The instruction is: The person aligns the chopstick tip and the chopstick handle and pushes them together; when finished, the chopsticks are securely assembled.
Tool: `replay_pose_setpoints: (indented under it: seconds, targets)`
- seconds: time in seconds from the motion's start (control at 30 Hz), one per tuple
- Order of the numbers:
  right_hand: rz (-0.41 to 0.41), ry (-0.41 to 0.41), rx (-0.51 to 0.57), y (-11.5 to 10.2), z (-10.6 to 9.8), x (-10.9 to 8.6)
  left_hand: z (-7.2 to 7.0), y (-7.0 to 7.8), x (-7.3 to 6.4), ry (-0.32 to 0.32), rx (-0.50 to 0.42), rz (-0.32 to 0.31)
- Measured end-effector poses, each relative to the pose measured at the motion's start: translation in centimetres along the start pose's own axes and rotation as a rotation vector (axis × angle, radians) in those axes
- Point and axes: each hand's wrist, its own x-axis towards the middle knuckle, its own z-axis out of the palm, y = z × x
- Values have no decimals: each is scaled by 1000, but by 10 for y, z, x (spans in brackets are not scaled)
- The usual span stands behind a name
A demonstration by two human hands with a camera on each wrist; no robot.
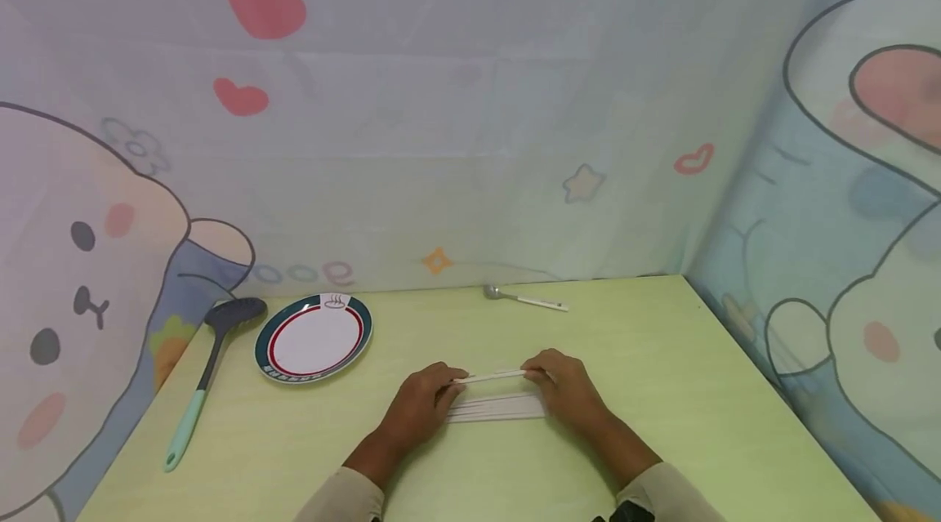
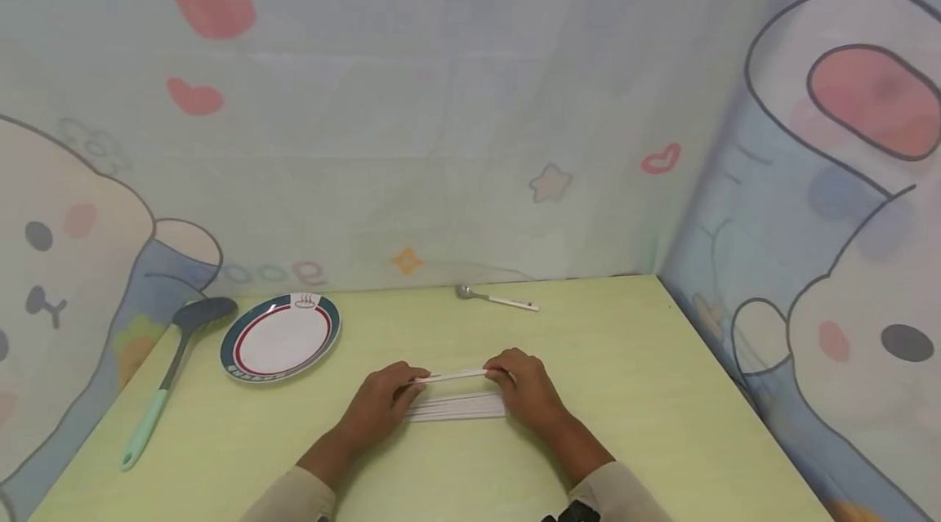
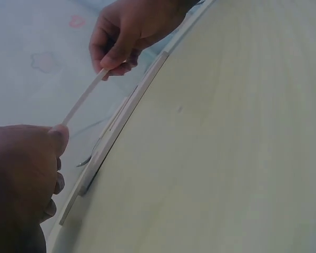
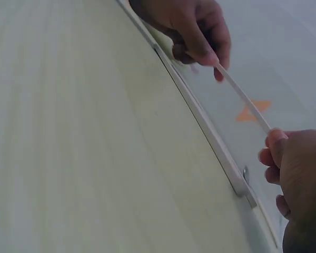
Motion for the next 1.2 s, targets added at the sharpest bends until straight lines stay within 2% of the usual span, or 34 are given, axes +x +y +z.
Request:
replay_pose_setpoints:
  seconds: [0.07,0.2,0.27,0.37,0.53,0.7,0.8,1.07,1.2]
  targets:
    - [42,-10,0,5,-3,-2,0,-4,-1,-3,5,-20]
    - [193,-45,58,9,-9,-5,0,-13,-3,-2,10,-64]
    - [233,-72,83,10,-12,-6,-1,-16,-5,-2,2,-74]
    - [214,-105,93,10,-13,-7,-1,-19,-7,2,5,-63]
    - [129,-106,84,13,-11,-7,-1,-18,-8,18,84,-58]
    - [63,-113,72,18,-8,-9,-3,-16,-9,-47,105,-122]
    - [52,-126,74,20,-8,-10,-4,-15,-9,-80,93,-143]
    - [155,-168,81,15,-11,-10,-6,-13,-9,-102,87,-152]
    - [175,-172,80,15,-10,-10,-5,-14,-9,-100,84,-147]
